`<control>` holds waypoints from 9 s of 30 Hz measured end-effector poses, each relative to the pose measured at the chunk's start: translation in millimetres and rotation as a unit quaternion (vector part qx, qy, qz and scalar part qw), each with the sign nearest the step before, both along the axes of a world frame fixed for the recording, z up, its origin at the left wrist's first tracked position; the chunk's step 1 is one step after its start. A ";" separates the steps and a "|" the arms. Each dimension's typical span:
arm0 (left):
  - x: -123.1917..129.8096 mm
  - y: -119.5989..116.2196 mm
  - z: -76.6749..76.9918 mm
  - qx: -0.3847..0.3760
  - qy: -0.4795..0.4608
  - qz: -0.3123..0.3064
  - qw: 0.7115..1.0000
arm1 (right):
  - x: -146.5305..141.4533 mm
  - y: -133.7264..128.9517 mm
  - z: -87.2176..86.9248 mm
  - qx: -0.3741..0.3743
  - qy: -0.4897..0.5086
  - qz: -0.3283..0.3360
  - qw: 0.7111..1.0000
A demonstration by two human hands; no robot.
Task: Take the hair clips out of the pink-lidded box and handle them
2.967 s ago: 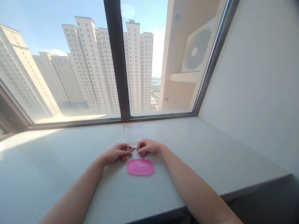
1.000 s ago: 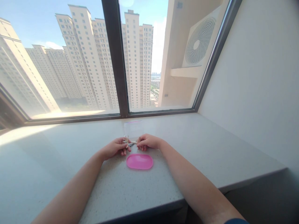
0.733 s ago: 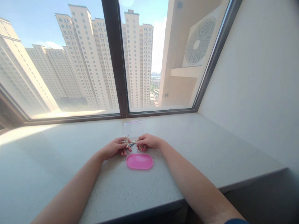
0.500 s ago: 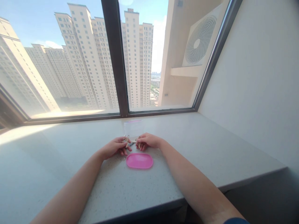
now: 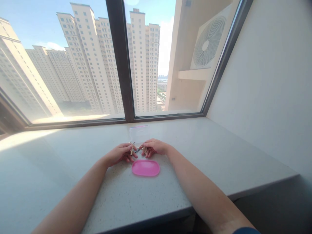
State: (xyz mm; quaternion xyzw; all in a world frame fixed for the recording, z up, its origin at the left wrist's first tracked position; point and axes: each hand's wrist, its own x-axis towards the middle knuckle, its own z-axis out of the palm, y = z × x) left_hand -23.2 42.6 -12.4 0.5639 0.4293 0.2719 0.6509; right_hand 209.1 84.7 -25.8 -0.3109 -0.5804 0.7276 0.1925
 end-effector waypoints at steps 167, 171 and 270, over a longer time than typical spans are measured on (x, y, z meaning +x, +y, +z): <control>-2.3 -2.9 1.6 -0.002 -0.047 -0.015 0.999 | 8.6 2.7 -5.1 0.059 0.016 0.064 0.996; -2.7 -2.2 0.4 -0.001 -0.053 -0.018 0.998 | 8.3 2.3 -4.2 0.053 0.015 0.062 0.997; -3.8 3.5 -10.9 0.024 -0.051 -0.065 0.996 | 9.3 1.9 -6.4 0.078 0.013 0.066 0.995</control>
